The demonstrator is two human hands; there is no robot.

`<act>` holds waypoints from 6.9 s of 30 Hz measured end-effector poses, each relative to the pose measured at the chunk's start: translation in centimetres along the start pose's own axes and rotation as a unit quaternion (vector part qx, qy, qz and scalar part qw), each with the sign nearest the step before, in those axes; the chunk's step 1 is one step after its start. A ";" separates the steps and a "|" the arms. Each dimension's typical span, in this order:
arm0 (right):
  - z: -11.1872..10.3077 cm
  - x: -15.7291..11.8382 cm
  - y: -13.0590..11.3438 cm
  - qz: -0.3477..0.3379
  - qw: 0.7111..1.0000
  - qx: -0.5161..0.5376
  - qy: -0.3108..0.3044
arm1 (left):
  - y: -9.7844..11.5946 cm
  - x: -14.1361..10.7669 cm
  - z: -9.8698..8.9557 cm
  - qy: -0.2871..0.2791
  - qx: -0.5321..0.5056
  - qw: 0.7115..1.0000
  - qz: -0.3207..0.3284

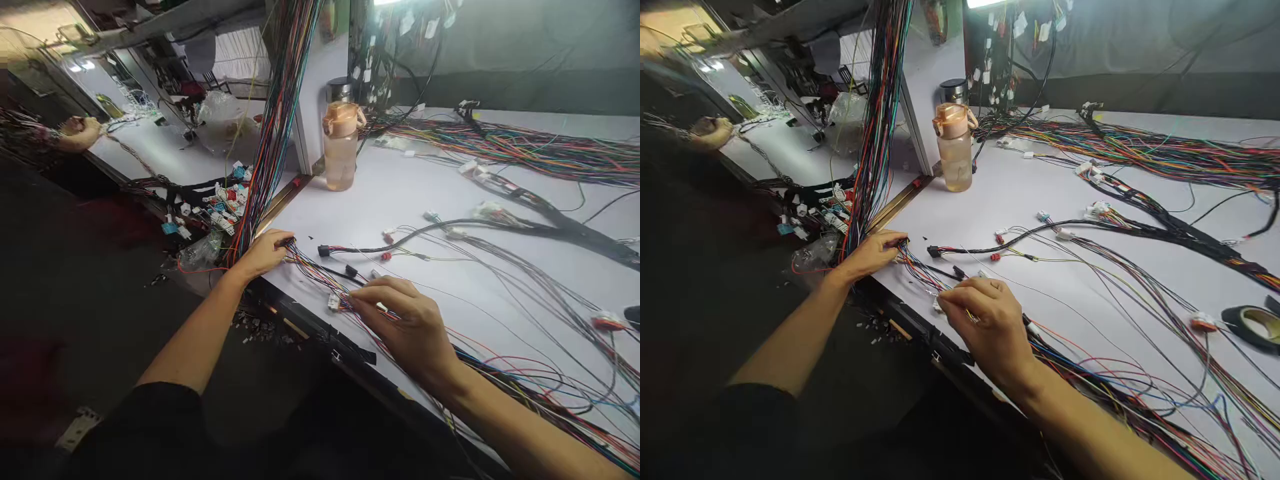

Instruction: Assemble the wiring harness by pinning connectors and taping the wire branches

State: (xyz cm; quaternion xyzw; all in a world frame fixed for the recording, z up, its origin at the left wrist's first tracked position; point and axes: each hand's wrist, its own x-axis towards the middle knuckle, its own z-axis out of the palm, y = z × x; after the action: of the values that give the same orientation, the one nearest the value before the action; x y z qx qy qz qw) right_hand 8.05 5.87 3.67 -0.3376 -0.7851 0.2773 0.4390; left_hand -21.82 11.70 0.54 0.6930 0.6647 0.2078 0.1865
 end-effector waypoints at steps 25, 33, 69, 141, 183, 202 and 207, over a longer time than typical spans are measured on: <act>-0.9 0.4 -1.8 0.058 0.994 0.087 0.034 | 9.2 -9.5 -2.6 -0.098 -0.524 0.839 -0.108; 0.0 -1.2 -1.6 0.042 0.996 0.074 -0.011 | 11.5 -10.6 0.8 -0.152 -0.701 0.675 -0.171; 0.1 -1.9 -2.5 0.072 0.993 -0.081 -0.056 | 13.1 -11.7 3.7 -0.044 -0.235 0.970 -0.049; -0.7 -3.3 -3.1 0.082 0.995 -0.019 -0.046 | 11.8 -11.6 6.0 -0.132 -0.738 0.657 -0.082; -1.2 -4.3 -3.2 0.158 0.984 0.044 -0.070 | 12.4 -12.5 6.5 -0.120 -0.729 0.654 -0.160; -0.7 -4.1 -3.5 0.148 0.988 0.017 -0.045 | 12.5 -12.7 6.4 -0.111 -0.733 0.651 -0.163; -0.3 -4.2 -3.4 0.138 0.990 0.013 -0.023 | 12.5 -12.8 6.6 -0.107 -0.740 0.646 -0.158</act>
State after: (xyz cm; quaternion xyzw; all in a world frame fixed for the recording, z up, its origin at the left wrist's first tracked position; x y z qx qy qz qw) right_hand 9.02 0.55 4.17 -0.4306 -0.7370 0.3534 0.3828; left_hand -8.10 -1.55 1.16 0.2267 0.3649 0.5224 0.7366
